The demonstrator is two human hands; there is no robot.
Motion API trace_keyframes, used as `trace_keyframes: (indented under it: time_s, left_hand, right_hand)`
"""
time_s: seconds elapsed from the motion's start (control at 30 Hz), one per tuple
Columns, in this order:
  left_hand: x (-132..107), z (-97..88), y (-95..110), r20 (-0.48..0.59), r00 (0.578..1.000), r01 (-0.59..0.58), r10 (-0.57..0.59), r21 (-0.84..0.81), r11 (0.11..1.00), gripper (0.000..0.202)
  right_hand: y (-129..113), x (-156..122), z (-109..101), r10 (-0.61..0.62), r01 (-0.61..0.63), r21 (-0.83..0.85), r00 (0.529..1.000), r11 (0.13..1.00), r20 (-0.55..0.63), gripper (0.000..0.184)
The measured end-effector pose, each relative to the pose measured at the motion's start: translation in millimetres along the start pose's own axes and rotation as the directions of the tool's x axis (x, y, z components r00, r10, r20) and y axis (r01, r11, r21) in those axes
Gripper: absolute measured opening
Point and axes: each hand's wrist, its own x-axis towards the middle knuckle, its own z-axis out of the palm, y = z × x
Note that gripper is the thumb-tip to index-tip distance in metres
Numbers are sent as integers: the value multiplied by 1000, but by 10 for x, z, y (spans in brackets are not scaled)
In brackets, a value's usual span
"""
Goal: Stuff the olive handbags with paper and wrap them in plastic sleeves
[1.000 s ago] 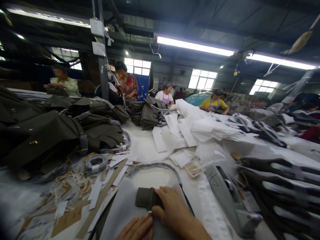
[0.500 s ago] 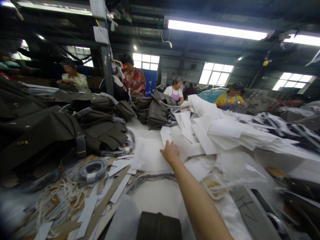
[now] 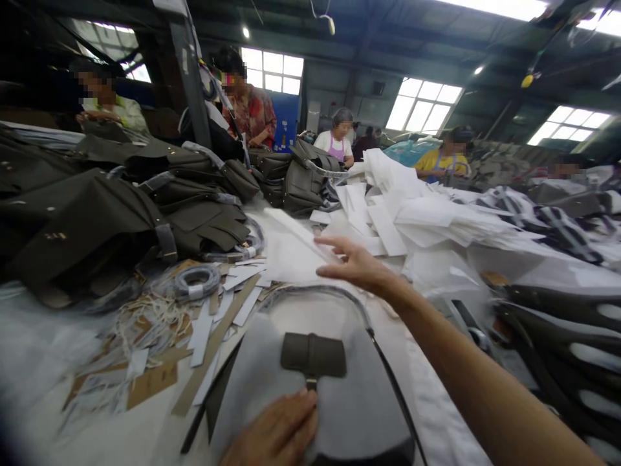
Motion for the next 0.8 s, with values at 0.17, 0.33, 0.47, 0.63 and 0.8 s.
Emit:
trace_keyframes:
  time_s: [0.17, 0.33, 0.47, 0.63, 0.8]
  left_hand:
    - [72, -240, 109, 155, 975, 172, -157, -88, 981, 38]
    - [76, -255, 225, 202, 962, 199, -184, -54, 979, 33]
    - [29, -229, 292, 141, 970, 194, -199, 49, 980, 34]
    - [23, -255, 341, 157, 964, 196, -214, 118, 973, 34]
    - [12, -298, 337, 66, 987, 142, -147, 83, 986, 31]
  right_hand:
    - [-518, -1258, 320, -179, 249, -203, 934, 947, 311, 52]
    - [-204, -1776, 971, -142, 275, -537, 951, 798, 276, 64]
    - [-40, -1879, 1136, -255, 304, -671, 951, 676, 173, 63]
    - [-54, -1871, 958, -299, 292, -753, 945, 589, 132, 53]
    - [31, -1890, 1064, -226, 267, -757, 961, 597, 160, 49]
